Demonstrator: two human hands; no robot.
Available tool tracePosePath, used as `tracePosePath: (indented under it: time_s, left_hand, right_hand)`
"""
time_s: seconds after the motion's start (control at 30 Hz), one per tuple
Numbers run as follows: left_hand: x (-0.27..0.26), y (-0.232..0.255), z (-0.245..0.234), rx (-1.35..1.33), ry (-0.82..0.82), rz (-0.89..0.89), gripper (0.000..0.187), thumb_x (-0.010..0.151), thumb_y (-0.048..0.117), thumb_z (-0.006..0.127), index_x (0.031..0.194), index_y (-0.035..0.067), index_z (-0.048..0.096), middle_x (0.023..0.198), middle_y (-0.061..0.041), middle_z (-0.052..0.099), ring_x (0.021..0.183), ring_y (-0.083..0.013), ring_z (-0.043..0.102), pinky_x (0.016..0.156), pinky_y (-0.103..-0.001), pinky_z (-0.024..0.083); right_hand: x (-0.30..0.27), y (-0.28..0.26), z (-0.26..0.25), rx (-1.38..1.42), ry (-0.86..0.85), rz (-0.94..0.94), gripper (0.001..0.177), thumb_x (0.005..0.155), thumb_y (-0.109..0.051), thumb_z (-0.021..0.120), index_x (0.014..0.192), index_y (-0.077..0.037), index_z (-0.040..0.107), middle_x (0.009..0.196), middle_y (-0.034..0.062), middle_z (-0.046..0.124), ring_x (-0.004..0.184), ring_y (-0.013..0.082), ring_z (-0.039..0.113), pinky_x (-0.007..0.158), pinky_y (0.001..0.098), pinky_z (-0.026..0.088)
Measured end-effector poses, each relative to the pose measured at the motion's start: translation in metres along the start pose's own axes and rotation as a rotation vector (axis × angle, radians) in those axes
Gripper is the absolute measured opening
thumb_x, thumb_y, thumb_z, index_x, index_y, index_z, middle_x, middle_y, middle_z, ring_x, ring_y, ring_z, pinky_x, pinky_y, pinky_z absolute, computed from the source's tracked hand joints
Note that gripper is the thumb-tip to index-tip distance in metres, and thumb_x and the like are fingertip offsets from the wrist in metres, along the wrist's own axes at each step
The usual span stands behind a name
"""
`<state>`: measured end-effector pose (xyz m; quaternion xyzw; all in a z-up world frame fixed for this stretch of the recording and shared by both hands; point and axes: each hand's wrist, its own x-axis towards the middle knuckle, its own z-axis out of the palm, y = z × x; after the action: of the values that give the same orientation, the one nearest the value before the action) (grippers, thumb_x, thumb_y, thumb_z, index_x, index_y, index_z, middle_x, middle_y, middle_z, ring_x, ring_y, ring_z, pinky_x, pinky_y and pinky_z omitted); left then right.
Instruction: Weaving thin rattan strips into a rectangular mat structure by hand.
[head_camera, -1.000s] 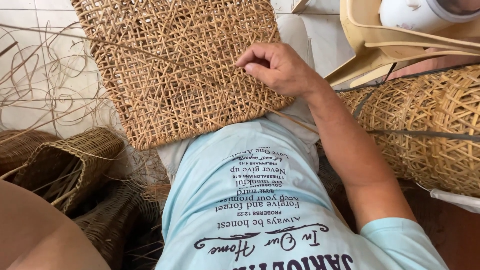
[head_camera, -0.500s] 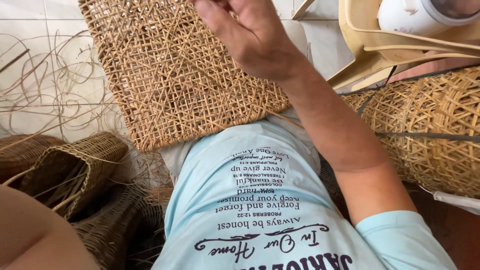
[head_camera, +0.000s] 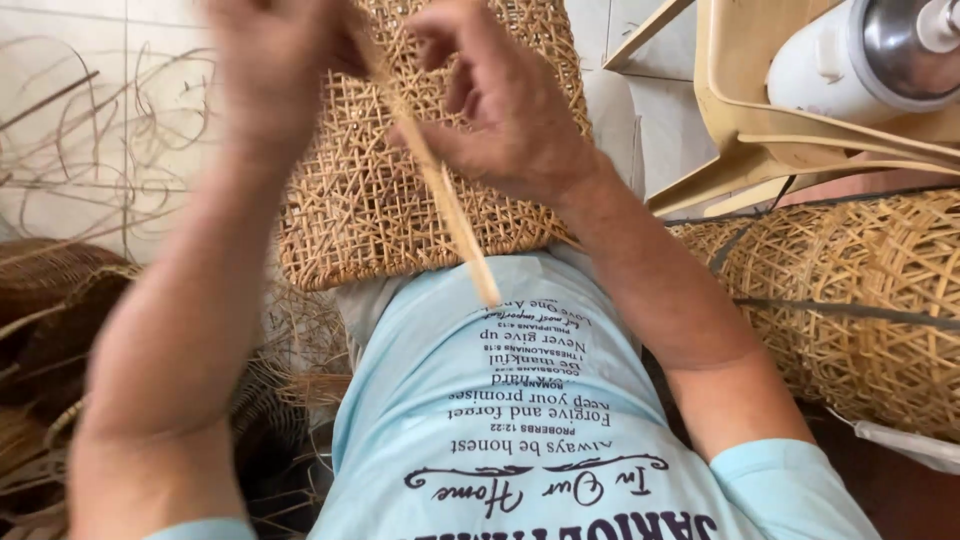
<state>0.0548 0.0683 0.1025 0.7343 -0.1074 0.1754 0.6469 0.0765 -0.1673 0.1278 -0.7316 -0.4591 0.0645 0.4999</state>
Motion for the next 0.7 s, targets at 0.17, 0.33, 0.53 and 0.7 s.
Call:
tracePosePath:
  time_s: [0.17, 0.33, 0.53, 0.7]
  left_hand:
    - [-0.022, -0.002, 0.095, -0.278, -0.133, -0.123, 0.008, 0.103, -0.008, 0.056, 0.106, -0.001, 0.055, 0.082, -0.009, 0.06, 0.061, -0.0134, 0.063, 0.05, -0.022, 0.063]
    - [-0.006, -0.001, 0.07, -0.148, -0.215, -0.126, 0.006, 0.108, 0.0, 0.063, 0.104, 0.005, 0.063, 0.08, -0.004, 0.064, 0.062, -0.0107, 0.062, 0.051, -0.022, 0.059]
    - [-0.008, -0.004, 0.06, -0.328, -0.13, -0.137, 0.006, 0.111, -0.001, 0.06, 0.106, 0.001, 0.062, 0.083, -0.01, 0.067, 0.064, -0.0156, 0.067, 0.056, -0.024, 0.064]
    - [-0.022, 0.005, 0.104, -0.355, -0.193, -0.319, 0.005, 0.102, -0.004, 0.062, 0.103, -0.001, 0.059, 0.084, -0.008, 0.064, 0.065, -0.0139, 0.069, 0.058, -0.024, 0.068]
  right_hand:
    - [-0.037, 0.025, -0.002, -0.158, 0.248, -0.209, 0.027, 0.117, -0.026, 0.045, 0.12, -0.004, 0.062, 0.098, 0.0107, 0.062, 0.075, 0.0186, 0.054, 0.064, 0.0314, 0.049]
    - [-0.082, 0.029, -0.023, -0.013, 0.154, -0.012, 0.018, 0.117, -0.015, 0.041, 0.109, -0.007, 0.055, 0.084, 0.0043, 0.048, 0.069, 0.0152, 0.043, 0.059, 0.032, 0.04]
    - [-0.094, 0.026, -0.025, 0.258, 0.24, 0.041, 0.016, 0.114, -0.027, 0.053, 0.114, -0.01, 0.053, 0.093, 0.0009, 0.051, 0.073, 0.0103, 0.046, 0.063, 0.0244, 0.042]
    - [-0.08, 0.022, -0.015, 0.143, 0.182, 0.021, 0.021, 0.106, -0.007, 0.067, 0.122, -0.004, 0.053, 0.097, 0.0086, 0.063, 0.07, 0.0116, 0.05, 0.059, 0.0242, 0.043]
